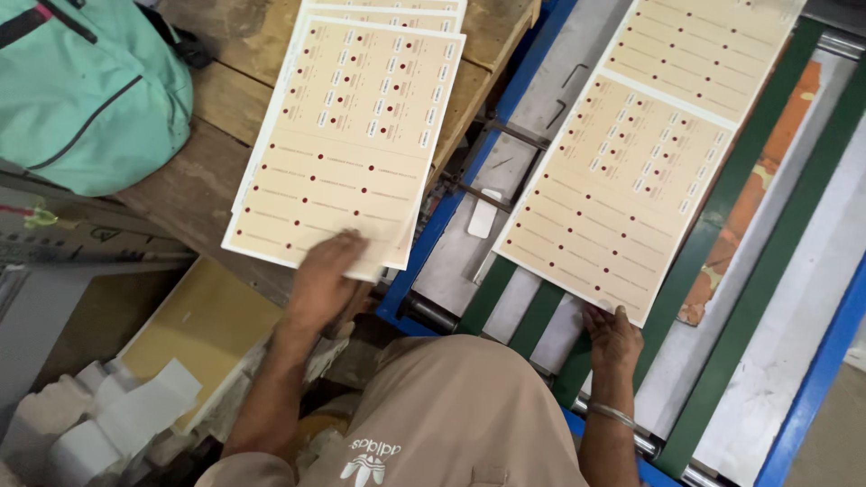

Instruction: The person repeatedly picks up sheets of paper from a wooden table and places them onto a moving conveyor belt. The sheets are fed into a blue and green machine, likely for processing or cutting. The person maintains a steady rhythm, handling the papers one at a time throughout the clip.

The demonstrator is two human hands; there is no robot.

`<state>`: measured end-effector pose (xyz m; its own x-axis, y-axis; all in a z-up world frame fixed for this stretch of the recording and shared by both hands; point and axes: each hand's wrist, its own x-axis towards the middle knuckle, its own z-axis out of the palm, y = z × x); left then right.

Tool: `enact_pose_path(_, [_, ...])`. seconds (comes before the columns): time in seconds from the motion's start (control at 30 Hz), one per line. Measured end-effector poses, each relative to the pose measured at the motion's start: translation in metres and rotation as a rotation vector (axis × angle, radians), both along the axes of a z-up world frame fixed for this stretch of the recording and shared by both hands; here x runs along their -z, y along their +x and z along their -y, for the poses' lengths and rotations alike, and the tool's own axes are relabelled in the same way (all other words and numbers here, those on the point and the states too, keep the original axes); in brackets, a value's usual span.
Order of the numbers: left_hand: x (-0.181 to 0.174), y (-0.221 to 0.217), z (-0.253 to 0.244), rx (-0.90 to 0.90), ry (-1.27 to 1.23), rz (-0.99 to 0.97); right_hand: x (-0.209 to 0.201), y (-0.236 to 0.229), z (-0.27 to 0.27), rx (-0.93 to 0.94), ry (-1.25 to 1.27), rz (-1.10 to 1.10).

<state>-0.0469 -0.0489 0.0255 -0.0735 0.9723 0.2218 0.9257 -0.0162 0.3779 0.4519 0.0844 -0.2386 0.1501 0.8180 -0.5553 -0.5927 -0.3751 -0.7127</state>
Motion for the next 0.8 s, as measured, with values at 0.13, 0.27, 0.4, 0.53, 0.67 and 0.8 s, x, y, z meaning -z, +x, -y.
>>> enact_pose_path(0.13, [-0.010,-0.013,0.016,-0.311,0.136,0.262,-0.009,0.009,0.016,-0.112,0.005,-0.027])
enact_pose_path(0.27, [0.010,0.012,0.008,-0.263,0.129,0.171,-0.045,-0.006,0.028,-0.235,-0.078,0.041])
enact_pose_path(0.4, [0.018,0.056,-0.003,-0.170,-0.043,-0.105,-0.098,-0.040,0.030,-0.436,-0.073,0.086])
enact_pose_path(0.53, [0.005,0.106,-0.012,-0.046,-0.021,-0.104,-0.146,-0.072,0.017,-0.789,0.176,0.033])
enact_pose_path(0.67, [0.007,0.175,-0.035,0.141,-0.065,-0.118,-0.180,-0.107,0.015,-1.123,0.360,-0.076])
enact_pose_path(0.8, [0.006,0.199,-0.032,0.234,-0.049,-0.025,-0.195,-0.113,0.025,-1.009,0.342,-0.193])
